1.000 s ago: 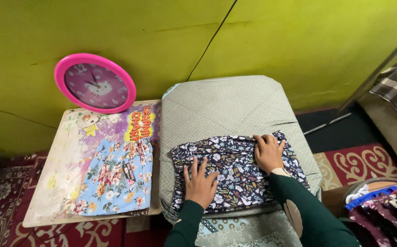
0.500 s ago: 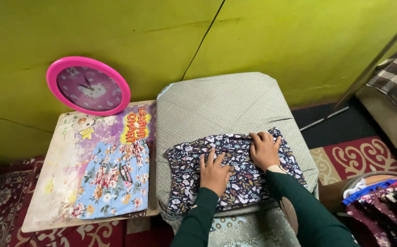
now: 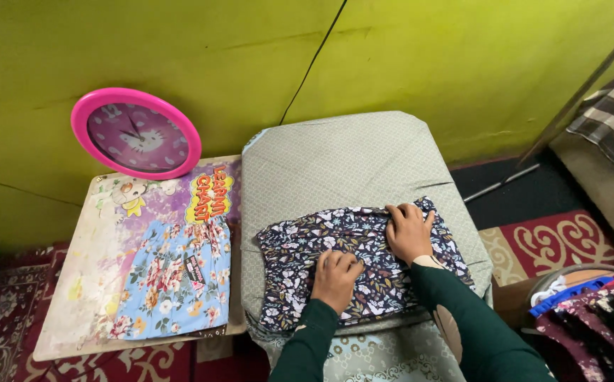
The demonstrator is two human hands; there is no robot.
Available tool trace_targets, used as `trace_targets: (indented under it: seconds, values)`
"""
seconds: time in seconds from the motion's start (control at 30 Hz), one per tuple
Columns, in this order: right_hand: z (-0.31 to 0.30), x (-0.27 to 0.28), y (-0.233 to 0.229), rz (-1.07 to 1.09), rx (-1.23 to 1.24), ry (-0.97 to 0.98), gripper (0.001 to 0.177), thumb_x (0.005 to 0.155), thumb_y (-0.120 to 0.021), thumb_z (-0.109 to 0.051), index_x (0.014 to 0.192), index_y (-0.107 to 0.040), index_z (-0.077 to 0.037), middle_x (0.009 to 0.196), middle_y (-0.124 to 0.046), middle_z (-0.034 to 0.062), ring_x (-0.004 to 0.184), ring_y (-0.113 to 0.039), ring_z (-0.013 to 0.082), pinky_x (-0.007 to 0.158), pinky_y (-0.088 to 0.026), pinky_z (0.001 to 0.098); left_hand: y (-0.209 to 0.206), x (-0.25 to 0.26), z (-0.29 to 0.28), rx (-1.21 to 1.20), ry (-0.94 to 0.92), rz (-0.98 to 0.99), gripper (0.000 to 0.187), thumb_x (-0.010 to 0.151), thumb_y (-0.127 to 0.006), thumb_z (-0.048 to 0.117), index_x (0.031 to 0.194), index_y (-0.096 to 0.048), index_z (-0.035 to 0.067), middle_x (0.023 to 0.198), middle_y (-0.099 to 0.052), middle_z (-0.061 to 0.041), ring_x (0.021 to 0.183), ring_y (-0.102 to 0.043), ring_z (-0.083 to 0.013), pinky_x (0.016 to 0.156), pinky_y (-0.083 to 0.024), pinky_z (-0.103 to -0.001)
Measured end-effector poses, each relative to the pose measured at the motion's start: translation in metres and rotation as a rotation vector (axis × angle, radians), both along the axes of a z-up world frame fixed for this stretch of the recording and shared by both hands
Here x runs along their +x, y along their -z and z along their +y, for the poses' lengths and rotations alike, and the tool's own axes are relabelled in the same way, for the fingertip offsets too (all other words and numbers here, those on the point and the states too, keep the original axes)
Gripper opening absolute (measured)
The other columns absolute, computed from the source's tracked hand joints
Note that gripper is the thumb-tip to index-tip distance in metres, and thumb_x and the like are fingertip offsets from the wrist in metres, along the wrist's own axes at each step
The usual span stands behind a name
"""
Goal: Folding a floral patterned piece of clothing on a cushioned surface.
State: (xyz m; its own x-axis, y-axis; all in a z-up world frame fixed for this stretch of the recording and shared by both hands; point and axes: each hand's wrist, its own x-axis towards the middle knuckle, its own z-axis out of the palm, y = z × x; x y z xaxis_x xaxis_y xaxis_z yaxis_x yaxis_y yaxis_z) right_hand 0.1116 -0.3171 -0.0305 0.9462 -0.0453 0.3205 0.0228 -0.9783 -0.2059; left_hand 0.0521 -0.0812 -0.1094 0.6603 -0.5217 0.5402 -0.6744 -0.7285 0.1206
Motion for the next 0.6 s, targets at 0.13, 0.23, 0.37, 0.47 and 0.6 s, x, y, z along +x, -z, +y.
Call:
trace_targets:
  seconds: [0.13,0.23,0.37,0.47,0.6]
  values:
    - [0.001,-0.001,-0.004,0.002,0.009,-0.003,0.043,0.093,-0.052,-0.034,0.135,-0.061,-0.031,0.123,-0.058,0.0032,0.127,-0.054,0.0302,0.113,-0.029,0.0742,-0.018,-0.001,-0.001,-0.046,0.018,-0.089,0.015,0.092,-0.054,0.015,0.100,-0.063,0.025,0.097,-0.054,0.004,0.107,-0.055,-0.0223,0.105,-0.039,-0.052]
    - [0.000,-0.002,-0.003,0.001,0.002,0.002,0.042,0.093,-0.052,-0.035,0.134,-0.061,-0.032,0.122,-0.058,0.0025,0.126,-0.054,0.0291,0.114,-0.029,0.0732,-0.017,-0.002,-0.002,-0.040,-0.005,-0.073,0.011,0.092,-0.055,0.019,0.098,-0.061,0.025,0.093,-0.056,0.004,0.107,-0.056,-0.0226,0.103,-0.039,-0.051]
    - [-0.001,0.000,-0.002,0.003,0.007,-0.003,0.043,0.093,-0.052,-0.035,0.135,-0.061,-0.031,0.123,-0.058,0.0033,0.127,-0.053,0.0299,0.114,-0.028,0.0739,-0.024,-0.005,-0.001,-0.067,-0.020,-0.053,0.011,0.093,-0.054,0.018,0.100,-0.062,0.024,0.089,-0.056,0.004,0.108,-0.057,-0.0223,0.101,-0.041,-0.048]
    - [-0.001,0.000,0.000,0.002,0.014,-0.004,0.044,0.093,-0.052,-0.035,0.136,-0.061,-0.031,0.124,-0.058,0.0036,0.128,-0.053,0.0304,0.114,-0.028,0.0740,-0.026,-0.009,0.003,-0.084,-0.016,-0.023,0.009,0.096,-0.055,0.020,0.101,-0.062,0.023,0.092,-0.060,0.003,0.113,-0.058,-0.0229,0.103,-0.040,-0.049]
    - [0.004,-0.005,-0.017,0.008,0.067,-0.033,0.044,0.092,-0.053,-0.030,0.135,-0.062,-0.023,0.124,-0.060,0.0073,0.122,-0.053,0.0302,0.112,-0.024,0.0774,-0.097,-0.034,0.007,-0.089,-0.040,0.157,0.014,0.089,-0.075,0.007,0.099,-0.068,0.013,0.104,-0.075,-0.003,0.118,-0.061,-0.0327,0.104,-0.042,-0.058]
